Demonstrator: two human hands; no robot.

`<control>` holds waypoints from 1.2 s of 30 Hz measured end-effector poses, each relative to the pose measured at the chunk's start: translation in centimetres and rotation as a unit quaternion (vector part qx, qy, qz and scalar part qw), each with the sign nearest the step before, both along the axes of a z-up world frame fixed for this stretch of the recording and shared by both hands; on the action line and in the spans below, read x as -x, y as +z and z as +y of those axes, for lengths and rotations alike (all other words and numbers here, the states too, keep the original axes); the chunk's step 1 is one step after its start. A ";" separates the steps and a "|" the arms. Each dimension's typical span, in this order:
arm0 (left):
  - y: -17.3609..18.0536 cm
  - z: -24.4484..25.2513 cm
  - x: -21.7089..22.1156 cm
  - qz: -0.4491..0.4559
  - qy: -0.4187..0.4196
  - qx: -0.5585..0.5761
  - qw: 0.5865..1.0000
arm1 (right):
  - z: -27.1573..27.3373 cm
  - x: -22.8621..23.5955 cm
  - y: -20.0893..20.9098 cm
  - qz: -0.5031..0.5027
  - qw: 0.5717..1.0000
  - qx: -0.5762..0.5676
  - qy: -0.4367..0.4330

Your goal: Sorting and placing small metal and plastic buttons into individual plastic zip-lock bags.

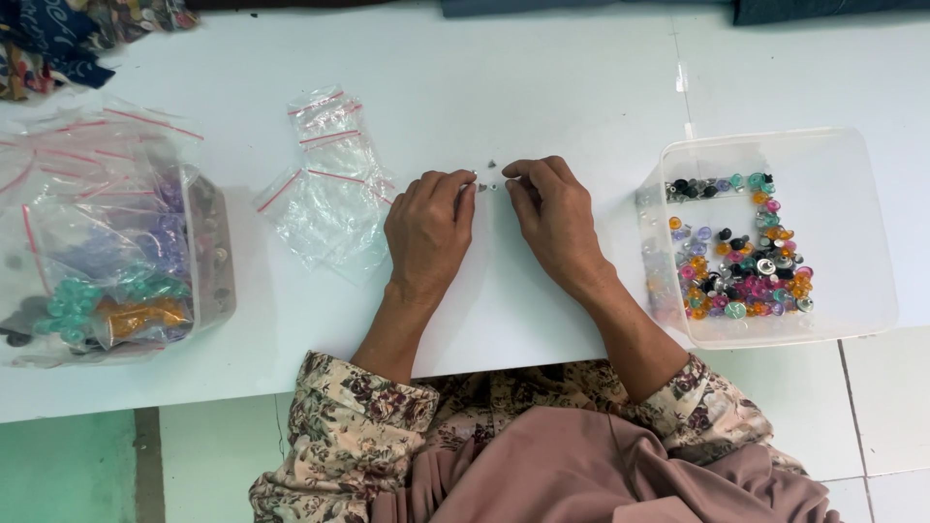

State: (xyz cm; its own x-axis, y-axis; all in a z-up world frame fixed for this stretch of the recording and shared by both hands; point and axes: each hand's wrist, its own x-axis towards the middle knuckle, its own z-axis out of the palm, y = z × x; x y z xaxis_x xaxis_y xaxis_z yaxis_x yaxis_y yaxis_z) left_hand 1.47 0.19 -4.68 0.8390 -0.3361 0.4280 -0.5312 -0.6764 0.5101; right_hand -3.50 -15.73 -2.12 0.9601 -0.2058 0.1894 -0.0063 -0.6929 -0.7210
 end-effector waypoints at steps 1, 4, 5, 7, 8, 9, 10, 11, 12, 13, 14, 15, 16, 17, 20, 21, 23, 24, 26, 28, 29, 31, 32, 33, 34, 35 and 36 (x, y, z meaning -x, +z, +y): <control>0.3 0.2 0.2 0.000 -0.002 -0.001 1.000 | 0.1 0.3 0.2 0.000 1.000 -0.001 -0.002; 1.8 0.0 0.7 -0.010 -0.010 0.028 0.999 | 0.2 1.8 1.4 -0.040 0.998 -0.038 0.005; 2.7 -0.2 1.1 -0.016 -0.015 0.035 0.999 | 0.4 2.5 2.1 -0.060 0.997 -0.049 0.019; 4.4 -1.0 2.0 -0.018 -0.031 0.045 0.998 | 0.5 4.5 3.8 -0.076 0.995 -0.057 0.022; 5.4 -1.4 2.4 -0.016 -0.048 0.058 0.997 | 0.5 5.6 4.8 -0.087 0.994 -0.063 0.035; 6.3 -1.7 2.8 -0.013 -0.066 0.071 0.995 | 0.6 6.6 5.8 -0.098 0.992 -0.068 0.047; 7.0 -2.5 3.1 -0.011 -0.071 0.072 0.995 | -0.2 7.7 6.7 -0.097 0.992 -0.066 0.041; 7.7 -3.2 3.4 -0.011 -0.101 0.089 0.991 | -0.9 8.8 7.6 -0.103 0.993 -0.052 0.034; 8.4 -3.9 3.7 -0.013 -0.129 0.106 0.986 | -1.5 9.8 8.6 -0.110 0.993 -0.039 0.028; 8.4 -5.0 3.7 -0.012 -0.134 0.108 0.985 | -2.9 10.2 9.1 -0.110 0.993 -0.037 0.023; 8.4 -6.0 3.8 -0.022 -0.172 0.106 0.979 | -4.3 10.6 9.7 -0.111 0.994 0.003 0.016; 8.5 -6.9 3.8 -0.033 -0.210 0.105 0.971 | -5.6 11.0 10.3 -0.112 0.993 0.043 0.009; 8.5 -8.2 4.0 -0.033 -0.213 0.107 0.971 | -7.5 10.9 10.0 -0.112 0.993 0.044 0.006; 8.6 -9.5 4.2 -0.059 -0.239 0.090 0.965 | -9.3 10.8 9.7 -0.083 0.992 0.095 0.010; 7.4 -13.7 4.4 -0.104 -0.294 0.042 0.949 | -12.7 10.5 10.4 0.042 0.979 0.199 0.002; 6.8 -15.0 4.6 -0.123 -0.317 0.011 0.940 | -13.4 10.5 10.9 0.139 0.959 0.249 -0.004; 5.0 -17.3 4.9 -0.124 -0.328 -0.052 0.935 | -14.6 9.7 10.4 0.192 0.947 0.259 -0.003; 4.1 -18.5 5.3 -0.123 -0.334 -0.118 0.927 | -15.2 9.4 10.1 0.245 0.932 0.265 0.004; 4.9 -20.0 5.6 -0.096 -0.327 -0.166 0.926 | -16.6 8.8 8.6 0.262 0.930 0.256 0.012; 5.0 -21.2 5.9 -0.070 -0.318 -0.213 0.921 | -17.7 8.3 7.3 0.277 0.928 0.247 0.020; 4.8 -21.7 6.0 -0.068 -0.304 -0.230 0.922 | -18.1 8.2 6.8 0.281 0.933 0.225 0.022; 4.3 -22.4 6.1 -0.062 -0.292 -0.248 0.921 | -18.8 8.2 5.2 0.287 0.937 0.200 0.024; 4.1 -22.8 5.8 -0.044 -0.291 -0.257 0.920 | -19.1 8.3 4.2 0.288 0.933 0.214 0.021; 3.8 -23.1 5.6 -0.025 -0.290 -0.266 0.919 | -19.5 8.4 3.3 0.289 0.929 0.229 0.018; 3.9 -23.2 5.6 -0.025 -0.293 -0.267 0.918 | -19.2 8.4 3.4 0.291 0.929 0.227 0.015; 3.9 -23.2 5.5 -0.014 -0.294 -0.277 0.914 | -19.0 8.3 3.5 0.294 0.926 0.238 0.016; 4.0 -23.3 5.4 -0.004 -0.295 -0.288 0.911 | -18.7 8.2 3.6 0.296 0.922 0.249 0.015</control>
